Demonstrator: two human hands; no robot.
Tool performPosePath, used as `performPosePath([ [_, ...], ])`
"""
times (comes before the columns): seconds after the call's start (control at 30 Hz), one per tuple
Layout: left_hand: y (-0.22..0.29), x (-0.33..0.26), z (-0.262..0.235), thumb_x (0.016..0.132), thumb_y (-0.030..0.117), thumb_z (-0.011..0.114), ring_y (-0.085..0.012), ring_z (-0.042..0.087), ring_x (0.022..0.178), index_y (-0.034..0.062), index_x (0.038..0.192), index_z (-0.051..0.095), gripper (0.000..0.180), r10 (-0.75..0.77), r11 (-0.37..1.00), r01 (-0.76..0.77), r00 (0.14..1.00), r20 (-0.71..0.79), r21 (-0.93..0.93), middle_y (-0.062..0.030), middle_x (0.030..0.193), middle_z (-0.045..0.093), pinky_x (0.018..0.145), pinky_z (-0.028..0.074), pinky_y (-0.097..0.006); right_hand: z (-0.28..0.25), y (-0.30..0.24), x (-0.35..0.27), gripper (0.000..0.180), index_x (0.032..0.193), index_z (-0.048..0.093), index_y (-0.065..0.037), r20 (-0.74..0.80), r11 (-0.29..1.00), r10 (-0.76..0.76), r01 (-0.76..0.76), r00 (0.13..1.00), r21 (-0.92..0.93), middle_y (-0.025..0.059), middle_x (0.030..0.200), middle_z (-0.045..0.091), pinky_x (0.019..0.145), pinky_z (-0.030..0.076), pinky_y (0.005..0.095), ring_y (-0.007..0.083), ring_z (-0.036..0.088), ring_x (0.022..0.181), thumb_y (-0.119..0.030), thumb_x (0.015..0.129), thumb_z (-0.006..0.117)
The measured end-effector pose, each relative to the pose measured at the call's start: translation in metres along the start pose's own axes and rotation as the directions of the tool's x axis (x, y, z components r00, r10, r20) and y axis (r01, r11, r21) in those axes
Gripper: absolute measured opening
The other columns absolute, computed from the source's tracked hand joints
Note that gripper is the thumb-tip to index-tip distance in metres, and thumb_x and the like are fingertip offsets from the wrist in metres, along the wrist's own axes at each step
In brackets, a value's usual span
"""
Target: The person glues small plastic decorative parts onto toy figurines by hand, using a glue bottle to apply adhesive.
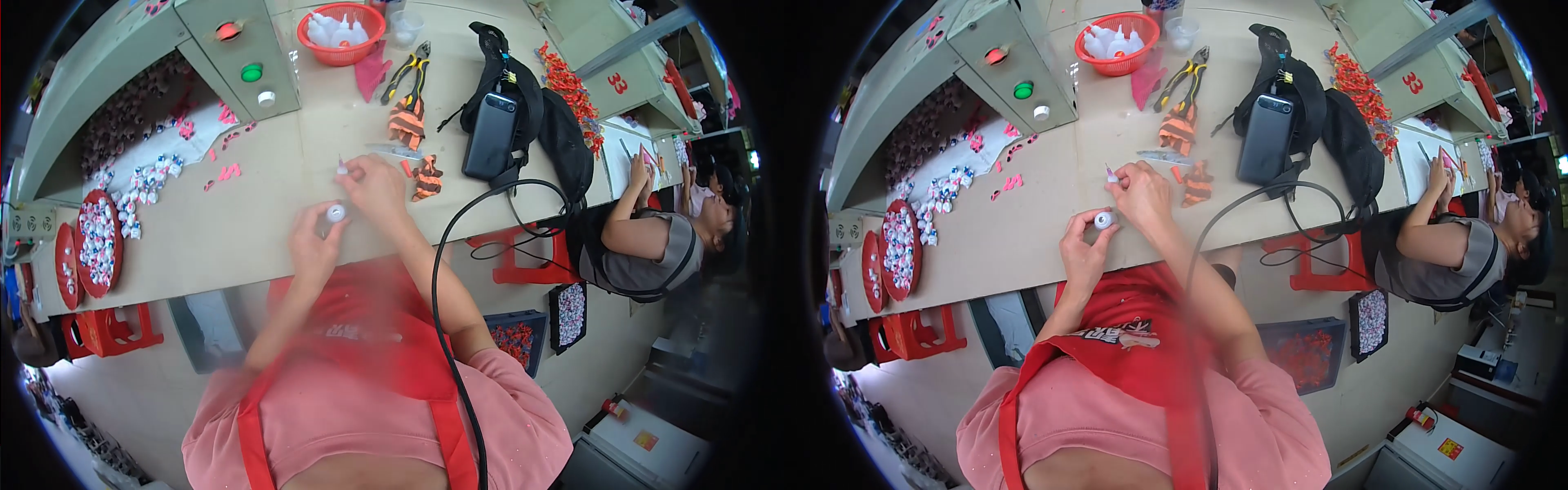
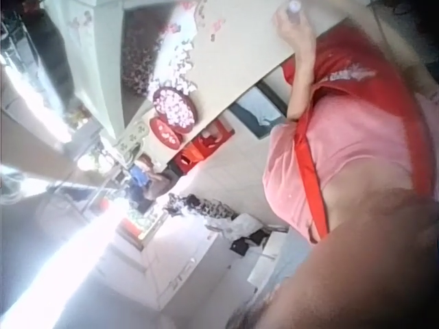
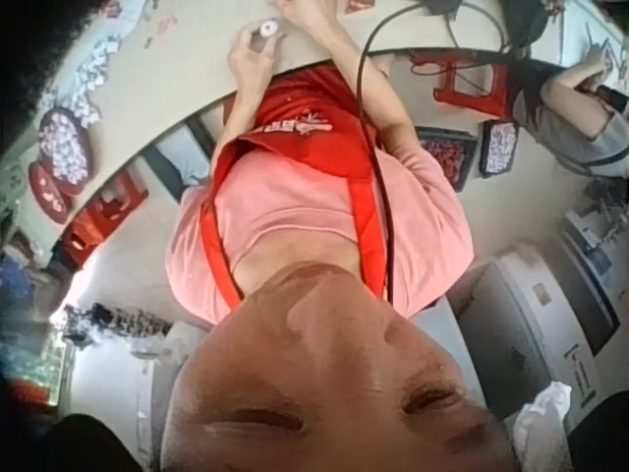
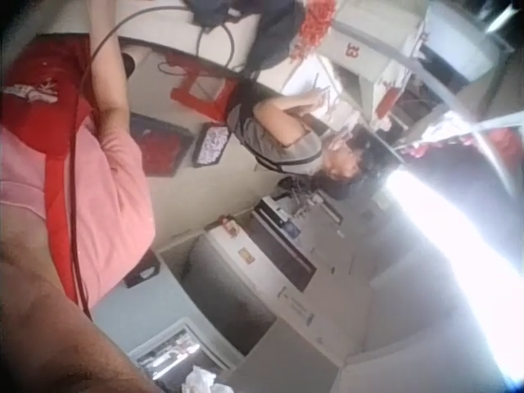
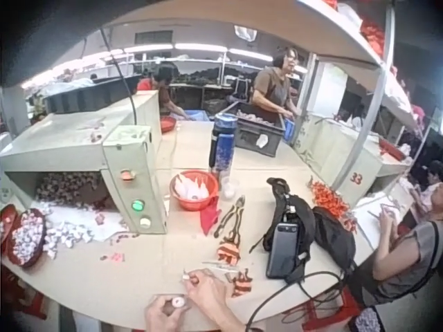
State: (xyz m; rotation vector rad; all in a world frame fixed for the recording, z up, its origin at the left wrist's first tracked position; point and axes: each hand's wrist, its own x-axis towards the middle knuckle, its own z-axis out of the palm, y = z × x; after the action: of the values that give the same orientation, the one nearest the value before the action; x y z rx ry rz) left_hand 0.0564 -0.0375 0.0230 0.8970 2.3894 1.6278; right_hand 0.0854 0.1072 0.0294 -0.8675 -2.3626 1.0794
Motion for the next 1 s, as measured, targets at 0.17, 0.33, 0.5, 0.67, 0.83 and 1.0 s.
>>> performPosePath([
  [0.17, -0.001, -0.002, -0.004, 0.076, 0.005, 0.074, -0.0202, 0.062, 0.088, 0.0022, 0.099, 0.066, 0.025, -0.042, 0.999, 0.042, 0.999, -0.004, 0.000, -0.0089, 0.097, 0.067, 0.081, 0.048, -0.031, -0.001, -0.004, -0.008, 0.026, 0.092, 0.068, -0.005, -0.028, 0.988, -0.101, 0.097, 0.995, -0.120, 0.0072, 0.084, 0.064, 0.072, 0.049, 0.0377, 0.0248, 0.063, 0.074, -0.018, 0.072, 0.075],
  [0.33, -0.007, -0.003, -0.002, 0.074, 0.003, 0.074, -0.0211, 0.063, 0.087, 0.0028, 0.097, 0.066, 0.025, -0.004, 1.000, 0.005, 1.000, -0.014, 0.010, -0.0094, 0.097, 0.067, 0.078, 0.049, -0.031, -0.062, 0.018, -0.032, 0.025, 0.098, 0.066, -0.004, -0.273, 0.898, -0.362, 0.256, 0.891, -0.357, 0.0137, 0.098, 0.061, 0.079, 0.046, 0.0414, 0.0322, 0.056, 0.095, -0.009, 0.073, 0.071],
  [0.5, -0.004, -0.001, -0.002, 0.074, 0.003, 0.075, -0.0224, 0.062, 0.085, 0.0036, 0.096, 0.065, 0.024, 0.058, 0.998, -0.057, 0.998, -0.025, 0.003, -0.0082, 0.095, 0.067, 0.075, 0.050, -0.032, -0.074, 0.049, -0.044, 0.020, 0.095, 0.068, -0.002, -0.205, 0.971, -0.132, 0.084, 0.970, -0.225, 0.0136, 0.097, 0.060, 0.072, 0.052, 0.0359, 0.0263, 0.062, 0.085, -0.002, 0.075, 0.070],
  [0.67, -0.003, -0.001, -0.005, 0.074, 0.003, 0.075, -0.0227, 0.062, 0.085, 0.0043, 0.096, 0.065, 0.025, 0.068, 0.998, -0.068, 0.997, -0.021, -0.015, -0.0075, 0.093, 0.068, 0.074, 0.050, -0.032, -0.075, 0.038, -0.042, 0.021, 0.099, 0.067, -0.002, -0.149, 0.989, 0.047, -0.066, 0.988, -0.129, 0.0117, 0.096, 0.060, 0.063, 0.054, 0.0271, 0.0158, 0.065, 0.067, 0.000, 0.078, 0.069],
  [0.83, -0.008, -0.002, -0.006, 0.073, 0.003, 0.074, -0.0244, 0.061, 0.086, 0.0041, 0.097, 0.065, 0.026, 0.097, 0.995, -0.097, 0.995, -0.021, 0.000, -0.0079, 0.092, 0.067, 0.074, 0.050, -0.034, -0.062, -0.002, -0.059, 0.037, 0.114, 0.060, -0.003, 0.073, 0.956, -0.094, 0.070, 0.993, 0.283, 0.0115, 0.098, 0.060, 0.064, 0.054, 0.0277, 0.0159, 0.065, 0.075, -0.001, 0.078, 0.070],
  [1.0, -0.010, -0.001, -0.002, 0.070, 0.002, 0.071, -0.0319, 0.060, 0.085, 0.0026, 0.095, 0.063, 0.026, 0.135, 0.990, -0.136, 0.991, -0.021, -0.023, -0.0120, 0.089, 0.065, 0.073, 0.049, -0.040, -0.040, -0.030, -0.057, 0.038, 0.113, 0.061, -0.002, 0.102, 0.930, -0.307, 0.276, 0.946, 0.242, 0.0117, 0.098, 0.056, 0.065, 0.054, 0.0291, 0.0205, 0.064, 0.077, -0.001, 0.076, 0.071],
])
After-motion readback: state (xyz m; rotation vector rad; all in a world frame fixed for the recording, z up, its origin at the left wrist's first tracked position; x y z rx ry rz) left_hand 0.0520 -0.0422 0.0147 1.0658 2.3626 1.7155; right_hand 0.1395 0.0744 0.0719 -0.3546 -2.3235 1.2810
